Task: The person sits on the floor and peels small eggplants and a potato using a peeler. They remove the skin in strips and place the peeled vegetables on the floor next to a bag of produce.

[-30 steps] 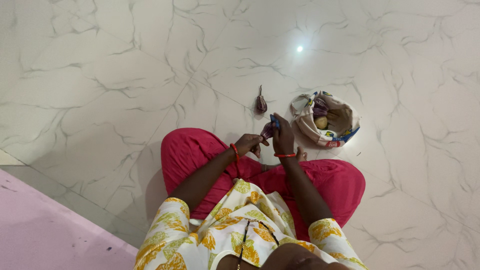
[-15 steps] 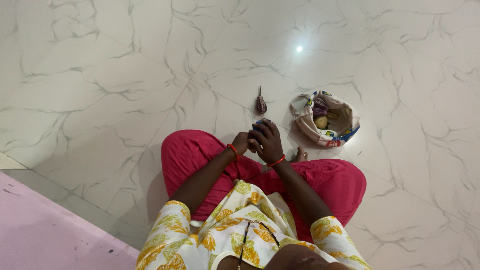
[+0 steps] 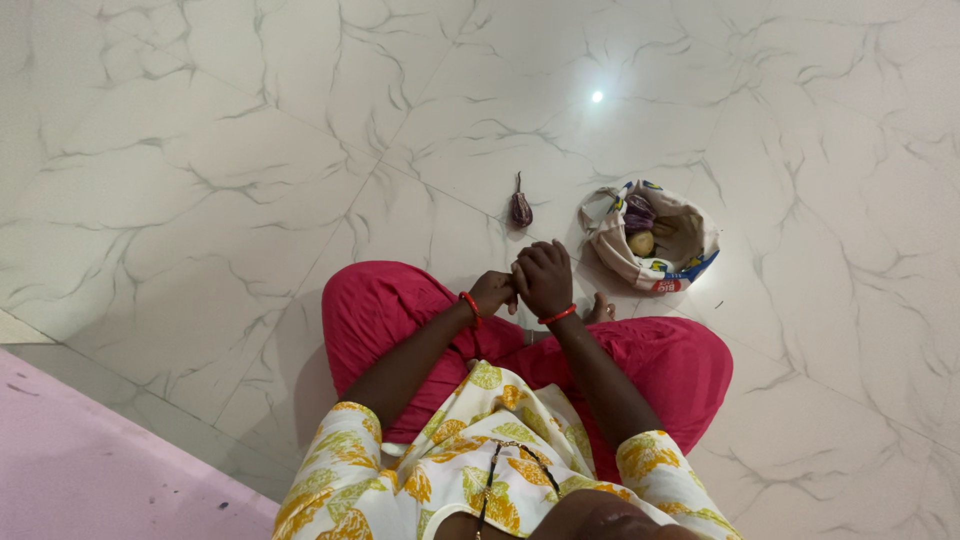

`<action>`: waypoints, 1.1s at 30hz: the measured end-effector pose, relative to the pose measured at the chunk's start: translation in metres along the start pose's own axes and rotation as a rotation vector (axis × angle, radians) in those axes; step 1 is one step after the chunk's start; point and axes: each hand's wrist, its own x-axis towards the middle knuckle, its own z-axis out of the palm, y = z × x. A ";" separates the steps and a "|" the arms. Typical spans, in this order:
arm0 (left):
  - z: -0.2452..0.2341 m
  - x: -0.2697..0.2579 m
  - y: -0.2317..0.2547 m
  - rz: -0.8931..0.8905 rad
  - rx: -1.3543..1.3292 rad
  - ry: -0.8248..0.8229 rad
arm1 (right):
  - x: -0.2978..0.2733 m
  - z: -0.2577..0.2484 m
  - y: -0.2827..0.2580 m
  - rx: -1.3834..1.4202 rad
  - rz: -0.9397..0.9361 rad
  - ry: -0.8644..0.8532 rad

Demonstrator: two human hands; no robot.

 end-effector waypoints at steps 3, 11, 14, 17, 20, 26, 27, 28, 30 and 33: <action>0.008 -0.004 0.015 -0.084 0.080 -0.018 | 0.002 -0.001 0.011 0.084 0.199 -0.032; 0.010 -0.009 0.022 -0.016 -0.077 -0.171 | -0.008 0.013 0.055 0.987 1.032 -0.217; 0.007 -0.010 0.022 0.019 -0.105 -0.180 | -0.018 0.017 0.078 1.409 1.044 -0.212; 0.005 -0.008 0.021 0.040 -0.133 -0.150 | -0.020 0.014 0.077 1.755 1.076 -0.199; 0.000 -0.001 0.019 0.026 -0.155 -0.082 | -0.012 0.004 0.063 1.887 1.088 -0.188; -0.007 -0.006 0.033 0.031 -0.002 0.049 | -0.009 -0.003 0.050 1.850 1.152 -0.240; -0.005 -0.009 0.039 0.043 0.062 0.073 | -0.012 0.001 0.052 1.804 1.149 -0.255; -0.002 -0.011 0.045 0.034 0.129 0.112 | -0.015 0.008 0.055 1.666 1.200 -0.239; 0.005 -0.017 0.057 0.017 0.262 0.189 | -0.021 0.023 0.060 1.385 1.288 -0.209; 0.010 -0.018 0.067 0.118 0.731 0.246 | -0.028 0.038 0.068 1.211 1.365 -0.203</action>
